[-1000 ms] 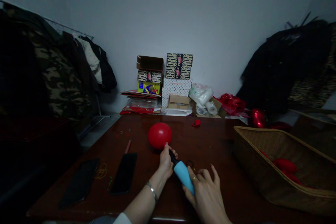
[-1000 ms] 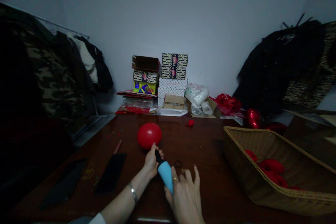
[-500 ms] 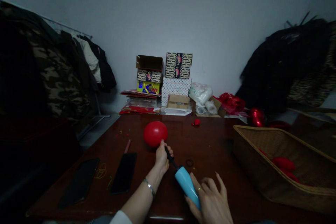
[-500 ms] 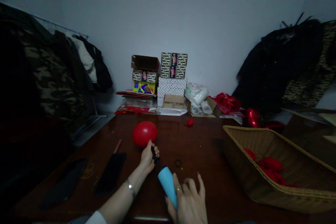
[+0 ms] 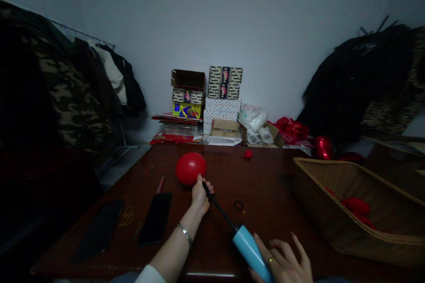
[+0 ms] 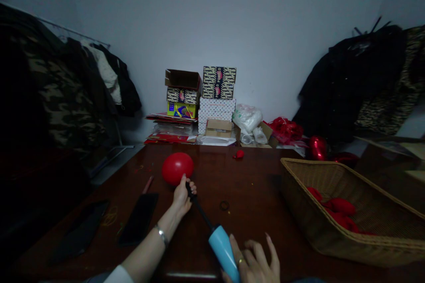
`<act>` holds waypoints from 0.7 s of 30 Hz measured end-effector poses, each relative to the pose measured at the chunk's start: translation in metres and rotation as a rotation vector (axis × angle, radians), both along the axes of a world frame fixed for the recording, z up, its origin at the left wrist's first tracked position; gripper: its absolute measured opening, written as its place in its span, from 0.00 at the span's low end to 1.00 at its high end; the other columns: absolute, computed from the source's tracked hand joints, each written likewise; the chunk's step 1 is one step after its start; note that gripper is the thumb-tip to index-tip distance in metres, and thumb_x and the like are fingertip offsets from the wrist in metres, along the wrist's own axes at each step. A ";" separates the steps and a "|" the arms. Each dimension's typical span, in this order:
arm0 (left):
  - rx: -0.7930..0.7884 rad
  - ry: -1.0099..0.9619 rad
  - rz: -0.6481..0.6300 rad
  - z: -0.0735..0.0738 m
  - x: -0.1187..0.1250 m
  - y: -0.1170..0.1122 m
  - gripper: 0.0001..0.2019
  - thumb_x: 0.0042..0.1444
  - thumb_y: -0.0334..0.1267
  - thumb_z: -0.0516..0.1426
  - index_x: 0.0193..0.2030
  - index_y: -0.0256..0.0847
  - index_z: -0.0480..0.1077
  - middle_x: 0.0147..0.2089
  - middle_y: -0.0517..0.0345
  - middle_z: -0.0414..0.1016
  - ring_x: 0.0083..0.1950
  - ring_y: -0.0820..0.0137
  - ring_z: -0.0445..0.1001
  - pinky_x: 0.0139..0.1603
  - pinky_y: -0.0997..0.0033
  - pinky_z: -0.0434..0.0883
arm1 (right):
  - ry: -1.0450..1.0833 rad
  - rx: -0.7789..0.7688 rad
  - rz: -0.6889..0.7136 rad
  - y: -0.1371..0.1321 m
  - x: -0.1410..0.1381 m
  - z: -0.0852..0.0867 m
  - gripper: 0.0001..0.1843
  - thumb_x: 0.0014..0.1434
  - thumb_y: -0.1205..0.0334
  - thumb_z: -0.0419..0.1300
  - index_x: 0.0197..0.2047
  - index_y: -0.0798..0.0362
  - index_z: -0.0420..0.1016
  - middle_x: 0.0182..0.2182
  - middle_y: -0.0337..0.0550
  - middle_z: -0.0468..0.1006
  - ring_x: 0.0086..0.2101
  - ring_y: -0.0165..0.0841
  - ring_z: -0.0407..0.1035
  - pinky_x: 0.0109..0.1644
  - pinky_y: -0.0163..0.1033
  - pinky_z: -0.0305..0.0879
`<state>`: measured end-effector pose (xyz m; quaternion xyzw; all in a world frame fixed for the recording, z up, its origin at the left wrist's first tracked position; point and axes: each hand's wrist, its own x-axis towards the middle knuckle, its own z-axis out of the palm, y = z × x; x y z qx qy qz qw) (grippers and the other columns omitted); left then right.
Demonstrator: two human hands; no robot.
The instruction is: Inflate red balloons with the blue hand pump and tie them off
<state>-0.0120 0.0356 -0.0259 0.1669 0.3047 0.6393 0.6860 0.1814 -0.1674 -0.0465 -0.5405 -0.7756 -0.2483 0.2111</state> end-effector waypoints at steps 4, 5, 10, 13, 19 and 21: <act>0.002 0.023 0.014 0.004 0.003 -0.004 0.18 0.53 0.52 0.57 0.28 0.41 0.57 0.18 0.67 0.57 0.17 0.79 0.57 0.17 0.79 0.55 | -0.013 -0.025 0.007 0.004 0.000 0.011 0.31 0.56 0.43 0.54 0.61 0.45 0.59 0.31 0.35 0.78 0.38 0.38 0.69 0.59 0.54 0.35; 0.002 0.030 0.010 0.004 0.004 -0.005 0.18 0.53 0.52 0.56 0.28 0.41 0.57 0.18 0.67 0.57 0.17 0.79 0.58 0.17 0.79 0.55 | -0.002 -0.035 0.008 0.006 -0.003 0.012 0.30 0.57 0.44 0.54 0.60 0.45 0.60 0.31 0.36 0.78 0.38 0.38 0.69 0.59 0.54 0.34; -0.002 0.043 -0.024 0.000 0.014 -0.012 0.20 0.50 0.55 0.57 0.28 0.40 0.57 0.18 0.67 0.59 0.17 0.78 0.59 0.18 0.79 0.56 | 0.086 -0.119 -0.043 0.020 -0.025 0.019 0.28 0.56 0.47 0.56 0.58 0.47 0.63 0.33 0.38 0.78 0.40 0.39 0.68 0.60 0.57 0.31; -0.018 0.050 -0.034 -0.003 0.020 -0.016 0.21 0.48 0.56 0.58 0.29 0.40 0.58 0.19 0.66 0.61 0.17 0.78 0.60 0.18 0.78 0.57 | 0.193 -0.186 -0.146 0.030 -0.043 0.030 0.25 0.53 0.51 0.59 0.54 0.47 0.68 0.32 0.39 0.78 0.41 0.40 0.67 0.61 0.57 0.34; -0.043 0.056 -0.043 -0.006 0.025 -0.018 0.21 0.48 0.56 0.58 0.28 0.40 0.58 0.18 0.66 0.61 0.17 0.77 0.61 0.18 0.78 0.57 | 0.209 -0.294 -0.202 0.044 -0.064 0.050 0.25 0.53 0.53 0.59 0.54 0.51 0.68 0.33 0.42 0.78 0.43 0.41 0.66 0.62 0.56 0.37; -0.043 0.060 -0.035 -0.005 0.024 -0.018 0.20 0.49 0.55 0.58 0.28 0.40 0.58 0.18 0.66 0.61 0.17 0.78 0.60 0.18 0.78 0.57 | 0.206 -0.308 -0.211 0.046 -0.066 0.052 0.26 0.53 0.54 0.59 0.55 0.51 0.68 0.32 0.43 0.78 0.42 0.41 0.66 0.62 0.56 0.37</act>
